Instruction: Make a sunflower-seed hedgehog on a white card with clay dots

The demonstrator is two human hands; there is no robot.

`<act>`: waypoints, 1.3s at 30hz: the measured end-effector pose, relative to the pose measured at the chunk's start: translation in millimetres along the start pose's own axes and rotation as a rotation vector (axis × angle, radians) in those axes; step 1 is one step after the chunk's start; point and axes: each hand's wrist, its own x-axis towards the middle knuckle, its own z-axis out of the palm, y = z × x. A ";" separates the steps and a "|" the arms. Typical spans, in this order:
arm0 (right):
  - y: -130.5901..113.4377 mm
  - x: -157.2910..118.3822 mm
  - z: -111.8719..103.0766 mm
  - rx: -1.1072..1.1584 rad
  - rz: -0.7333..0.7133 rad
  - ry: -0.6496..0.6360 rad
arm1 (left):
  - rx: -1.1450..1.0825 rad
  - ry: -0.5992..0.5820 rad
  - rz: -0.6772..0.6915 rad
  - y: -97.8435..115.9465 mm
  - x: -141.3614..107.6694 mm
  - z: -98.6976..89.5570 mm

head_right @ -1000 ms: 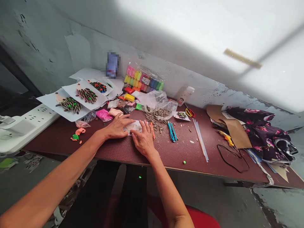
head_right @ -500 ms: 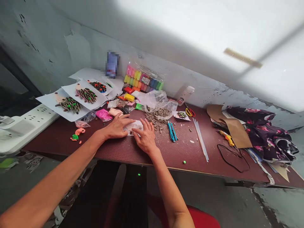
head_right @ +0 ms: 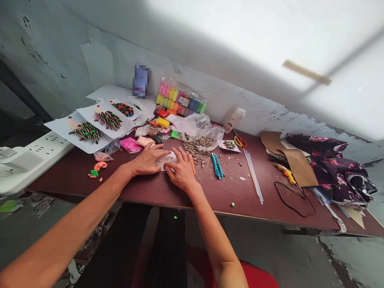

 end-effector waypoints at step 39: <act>-4.1 -6.6 1.1 0.010 -0.014 0.031 | -0.001 -0.017 0.005 -1.1 -0.5 -1.1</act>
